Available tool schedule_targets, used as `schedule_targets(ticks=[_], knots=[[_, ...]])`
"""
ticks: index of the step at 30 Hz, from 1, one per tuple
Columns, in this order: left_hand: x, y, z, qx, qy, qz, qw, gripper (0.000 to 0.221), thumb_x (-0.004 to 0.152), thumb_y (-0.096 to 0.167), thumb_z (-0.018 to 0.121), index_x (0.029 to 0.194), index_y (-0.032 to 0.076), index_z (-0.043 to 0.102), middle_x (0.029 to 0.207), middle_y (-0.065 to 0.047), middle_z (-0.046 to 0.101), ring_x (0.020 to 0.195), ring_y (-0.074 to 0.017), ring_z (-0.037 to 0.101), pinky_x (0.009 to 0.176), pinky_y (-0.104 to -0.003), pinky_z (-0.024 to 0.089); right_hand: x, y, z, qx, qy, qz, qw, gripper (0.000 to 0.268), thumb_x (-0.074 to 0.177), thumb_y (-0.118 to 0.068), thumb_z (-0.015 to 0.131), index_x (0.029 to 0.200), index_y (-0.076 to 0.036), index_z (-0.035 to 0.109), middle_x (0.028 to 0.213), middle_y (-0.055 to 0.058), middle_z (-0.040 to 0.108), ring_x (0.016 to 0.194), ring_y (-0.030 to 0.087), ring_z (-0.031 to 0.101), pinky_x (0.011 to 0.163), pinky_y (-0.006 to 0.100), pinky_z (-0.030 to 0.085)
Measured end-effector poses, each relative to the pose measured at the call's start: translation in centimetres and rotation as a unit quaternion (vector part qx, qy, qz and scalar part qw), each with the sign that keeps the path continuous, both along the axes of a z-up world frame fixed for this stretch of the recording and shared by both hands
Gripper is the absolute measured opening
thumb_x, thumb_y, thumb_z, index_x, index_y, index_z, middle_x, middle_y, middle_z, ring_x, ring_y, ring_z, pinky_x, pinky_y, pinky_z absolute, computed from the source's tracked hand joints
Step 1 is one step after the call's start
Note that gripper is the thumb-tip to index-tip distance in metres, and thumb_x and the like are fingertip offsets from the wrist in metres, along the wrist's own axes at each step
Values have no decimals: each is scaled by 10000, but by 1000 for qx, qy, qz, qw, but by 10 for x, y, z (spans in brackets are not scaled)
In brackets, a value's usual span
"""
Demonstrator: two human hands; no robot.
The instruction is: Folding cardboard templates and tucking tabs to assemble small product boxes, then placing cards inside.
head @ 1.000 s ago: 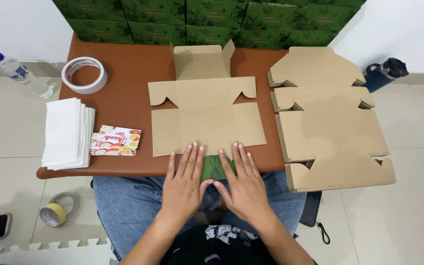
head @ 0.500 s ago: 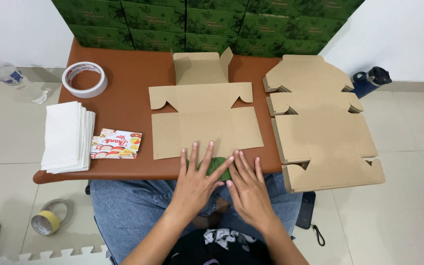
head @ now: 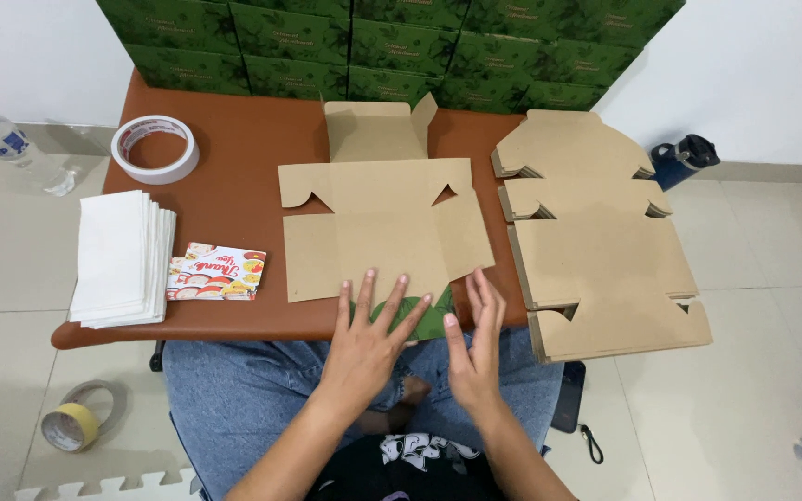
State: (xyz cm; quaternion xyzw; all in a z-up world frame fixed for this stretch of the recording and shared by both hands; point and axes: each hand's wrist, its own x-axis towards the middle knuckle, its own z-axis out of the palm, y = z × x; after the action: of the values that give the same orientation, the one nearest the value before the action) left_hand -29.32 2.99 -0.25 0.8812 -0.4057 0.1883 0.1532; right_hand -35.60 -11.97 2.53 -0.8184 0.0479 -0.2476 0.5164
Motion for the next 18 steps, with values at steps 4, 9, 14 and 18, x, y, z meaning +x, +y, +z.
schedule_targets(ticks=[4, 9, 14, 18], knots=[[0, 1, 1, 8, -7, -2, 1000, 673, 893, 352, 584, 1533, 225, 419, 1592, -146, 369, 1461, -501, 260, 1160, -689, 178, 12, -10, -11, 35, -32, 11, 999, 643, 964, -8, 466, 1524, -31, 152, 1482, 246, 332, 1436, 401, 422, 1191, 492, 353], [0, 0, -5, -21, 13, -8, 1000, 708, 862, 210, 594, 1545, 225, 409, 1649, -223, 210, 1492, -490, 204, 1181, -668, 147, 22, -16, 16, -201, 130, 54, 969, 543, 1033, -247, 329, 1503, 24, 368, 1568, 224, 396, 1450, 359, 387, 1157, 457, 326], [0, 1, -2, -35, 29, -21, 999, 633, 836, 148, 586, 1463, 157, 505, 1632, -233, 245, 1476, -510, 225, 1178, -676, 153, 46, -23, 15, -286, 158, 74, 942, 549, 1037, -289, 327, 1480, 26, 408, 1595, 155, 372, 1513, 250, 264, 1234, 432, 149], [1, 2, 0, -28, 21, -26, 999, 561, 871, 218, 578, 1414, 81, 534, 1607, -280, 266, 1474, -525, 220, 1171, -682, 154, 75, -29, 0, -361, 187, 79, 910, 621, 1024, -327, 317, 1518, 50, 315, 1636, 175, 270, 1538, 245, 169, 1241, 438, 82]])
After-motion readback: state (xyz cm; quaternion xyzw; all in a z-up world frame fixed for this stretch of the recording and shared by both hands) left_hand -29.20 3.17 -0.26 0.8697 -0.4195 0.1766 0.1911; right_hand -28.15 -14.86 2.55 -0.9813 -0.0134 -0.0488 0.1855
